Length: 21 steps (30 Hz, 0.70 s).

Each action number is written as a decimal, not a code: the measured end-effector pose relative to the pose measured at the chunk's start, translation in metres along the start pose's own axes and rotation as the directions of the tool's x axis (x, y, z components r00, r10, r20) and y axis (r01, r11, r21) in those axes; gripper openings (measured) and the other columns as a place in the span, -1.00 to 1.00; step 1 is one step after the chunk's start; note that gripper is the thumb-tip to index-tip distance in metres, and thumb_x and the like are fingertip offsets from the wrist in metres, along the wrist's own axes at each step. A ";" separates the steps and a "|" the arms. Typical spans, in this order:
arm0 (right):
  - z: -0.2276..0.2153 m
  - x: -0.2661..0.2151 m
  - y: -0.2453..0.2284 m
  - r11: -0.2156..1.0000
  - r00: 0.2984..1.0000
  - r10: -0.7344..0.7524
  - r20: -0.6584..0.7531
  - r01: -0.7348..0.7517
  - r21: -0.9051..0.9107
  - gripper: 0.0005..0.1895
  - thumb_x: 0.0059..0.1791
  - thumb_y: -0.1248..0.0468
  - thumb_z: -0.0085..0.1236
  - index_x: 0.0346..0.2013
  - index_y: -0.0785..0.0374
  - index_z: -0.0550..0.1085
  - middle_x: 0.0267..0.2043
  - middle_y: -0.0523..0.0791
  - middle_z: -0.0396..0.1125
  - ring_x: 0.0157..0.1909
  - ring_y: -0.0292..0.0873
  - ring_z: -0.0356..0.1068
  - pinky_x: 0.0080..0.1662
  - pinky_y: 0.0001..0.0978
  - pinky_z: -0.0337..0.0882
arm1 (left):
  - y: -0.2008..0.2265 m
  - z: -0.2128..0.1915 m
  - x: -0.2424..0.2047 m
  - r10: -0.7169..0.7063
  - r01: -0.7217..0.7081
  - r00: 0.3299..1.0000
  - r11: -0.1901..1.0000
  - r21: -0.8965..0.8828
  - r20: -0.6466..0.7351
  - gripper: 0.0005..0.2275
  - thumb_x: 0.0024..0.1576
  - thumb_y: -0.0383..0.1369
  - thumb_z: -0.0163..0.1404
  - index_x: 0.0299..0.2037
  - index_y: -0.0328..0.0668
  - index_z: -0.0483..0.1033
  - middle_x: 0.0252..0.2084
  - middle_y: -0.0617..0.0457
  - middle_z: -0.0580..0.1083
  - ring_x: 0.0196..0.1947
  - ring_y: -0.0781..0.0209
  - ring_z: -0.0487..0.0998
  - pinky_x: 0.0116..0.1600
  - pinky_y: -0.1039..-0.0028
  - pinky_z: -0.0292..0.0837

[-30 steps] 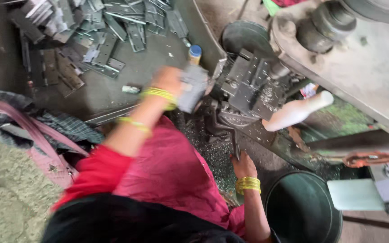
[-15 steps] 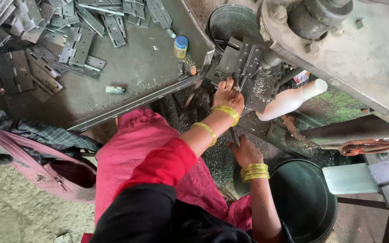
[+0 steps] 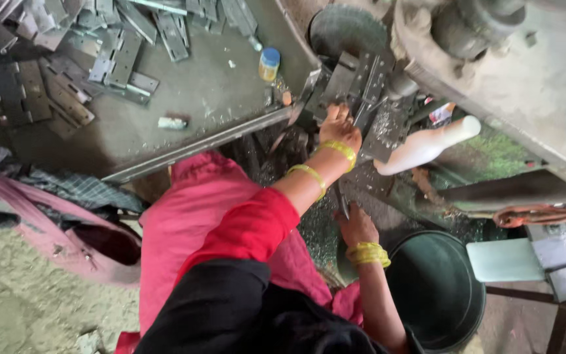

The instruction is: The person repeatedly picks up small metal plates from a tray, places them into a press machine, and operates the lever to process each piece. The person then removes the processed plate and places it into a pile on the tray.

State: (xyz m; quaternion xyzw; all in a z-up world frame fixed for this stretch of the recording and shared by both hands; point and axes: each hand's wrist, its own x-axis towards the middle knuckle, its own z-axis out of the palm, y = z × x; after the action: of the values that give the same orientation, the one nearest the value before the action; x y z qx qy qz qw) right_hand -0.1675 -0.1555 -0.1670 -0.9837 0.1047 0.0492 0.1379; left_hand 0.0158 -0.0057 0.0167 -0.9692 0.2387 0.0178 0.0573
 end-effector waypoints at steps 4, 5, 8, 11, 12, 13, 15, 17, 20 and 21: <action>0.005 -0.005 -0.021 0.972 0.994 0.112 -0.001 -0.109 0.210 -0.55 -0.04 0.02 0.15 -0.08 0.33 0.40 -0.12 0.26 0.42 -0.02 0.39 0.40 -0.04 0.16 0.42 | -0.005 0.002 0.007 -0.003 0.008 0.993 0.999 0.037 -0.121 -0.61 0.26 -0.36 -0.25 0.26 -0.25 0.41 0.42 -0.08 0.26 0.50 0.02 0.08 0.46 -0.01 -0.15; 0.002 -0.002 -0.033 0.939 0.988 0.149 0.038 -0.154 0.308 -0.56 -0.03 0.02 0.16 -0.09 0.33 0.41 -0.13 0.27 0.42 -0.01 0.41 0.39 -0.03 0.15 0.43 | -0.012 0.006 0.004 -0.012 0.018 0.985 0.999 0.033 -0.172 -0.61 0.25 -0.37 -0.25 0.25 -0.26 0.41 0.40 -0.07 0.28 0.49 0.02 0.09 0.47 -0.05 -0.17; -0.038 0.016 -0.039 0.976 0.971 0.154 0.180 -0.179 0.127 -0.53 -0.06 -0.04 0.21 -0.12 0.30 0.43 -0.14 0.26 0.45 0.00 0.36 0.44 0.00 0.15 0.43 | -0.017 0.015 0.001 -0.014 0.016 0.945 1.000 0.001 -0.326 -0.61 0.20 -0.39 -0.26 0.21 -0.29 0.43 0.34 -0.04 0.34 0.46 0.03 0.13 0.49 -0.16 -0.23; -0.070 0.007 -0.035 0.997 0.997 -0.027 0.078 0.021 0.074 -0.56 0.02 -0.05 0.10 -0.09 0.28 0.41 -0.11 0.23 0.45 0.00 0.37 0.42 -0.03 0.22 0.38 | -0.004 0.034 -0.022 -0.028 0.053 0.953 0.996 0.076 -0.303 -0.67 0.27 -0.41 -0.27 0.12 -0.35 0.50 0.39 -0.23 0.34 0.48 -0.07 0.13 0.51 -0.12 -0.28; -0.072 -0.002 -0.037 0.997 0.995 0.001 0.103 -0.008 0.076 -0.55 0.01 -0.05 0.10 -0.07 0.28 0.40 -0.12 0.23 0.45 -0.02 0.37 0.42 -0.03 0.21 0.38 | -0.001 0.039 -0.031 0.015 0.002 0.958 0.998 0.059 -0.285 -0.66 0.25 -0.41 -0.25 0.13 -0.37 0.49 0.37 -0.22 0.34 0.48 -0.09 0.14 0.51 -0.13 -0.28; -0.081 0.008 -0.041 0.997 0.995 0.015 0.100 -0.023 0.077 -0.53 0.00 -0.05 0.11 -0.05 0.28 0.39 -0.13 0.24 0.45 -0.03 0.36 0.43 -0.04 0.21 0.39 | -0.005 0.035 -0.025 0.052 -0.039 0.954 0.998 0.049 -0.295 -0.65 0.23 -0.41 -0.23 0.14 -0.38 0.47 0.35 -0.22 0.35 0.47 -0.11 0.14 0.52 -0.14 -0.28; -0.089 0.015 -0.049 0.995 0.994 0.031 0.102 -0.040 0.090 -0.52 -0.02 -0.05 0.12 -0.03 0.27 0.38 -0.14 0.24 0.45 -0.03 0.35 0.44 -0.03 0.20 0.40 | -0.010 0.028 -0.017 0.052 -0.030 0.947 0.997 0.072 -0.318 -0.64 0.21 -0.41 -0.22 0.14 -0.40 0.46 0.32 -0.21 0.36 0.44 -0.09 0.19 0.51 -0.12 -0.26; -0.086 0.010 -0.055 0.993 0.994 0.032 0.108 -0.044 0.112 -0.51 -0.03 -0.06 0.13 -0.04 0.27 0.38 -0.14 0.24 0.45 0.00 0.34 0.43 -0.02 0.19 0.39 | -0.010 0.025 -0.013 -0.021 0.073 0.936 0.988 0.133 -0.351 -0.64 0.19 -0.41 -0.21 0.12 -0.41 0.47 0.32 -0.21 0.35 0.39 0.00 0.25 0.50 -0.03 -0.22; -0.085 0.007 -0.053 0.997 0.994 0.020 0.103 -0.028 0.071 -0.48 -0.01 -0.10 0.14 -0.05 0.28 0.37 -0.15 0.24 0.45 -0.01 0.33 0.44 -0.02 0.18 0.40 | -0.006 0.012 0.004 -0.089 0.145 0.946 0.976 0.160 -0.311 -0.65 0.22 -0.41 -0.21 0.17 -0.38 0.44 0.34 -0.16 0.33 0.40 0.01 0.24 0.53 -0.03 -0.24; -0.083 0.006 -0.050 0.996 0.992 0.042 0.115 -0.050 0.071 -0.50 -0.01 -0.09 0.13 -0.04 0.26 0.37 -0.14 0.23 0.45 0.00 0.33 0.44 -0.01 0.18 0.39 | -0.002 0.009 0.008 -0.099 0.146 0.954 0.978 0.151 -0.283 -0.64 0.22 -0.41 -0.22 0.18 -0.37 0.43 0.35 -0.16 0.31 0.41 0.01 0.23 0.52 -0.04 -0.26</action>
State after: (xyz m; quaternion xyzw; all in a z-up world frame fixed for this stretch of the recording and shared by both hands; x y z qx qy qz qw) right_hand -0.1457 -0.1332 -0.0753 -0.9708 0.1211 0.1043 0.1787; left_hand 0.0241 -0.0065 0.0078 -0.9669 0.1844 -0.1403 0.1074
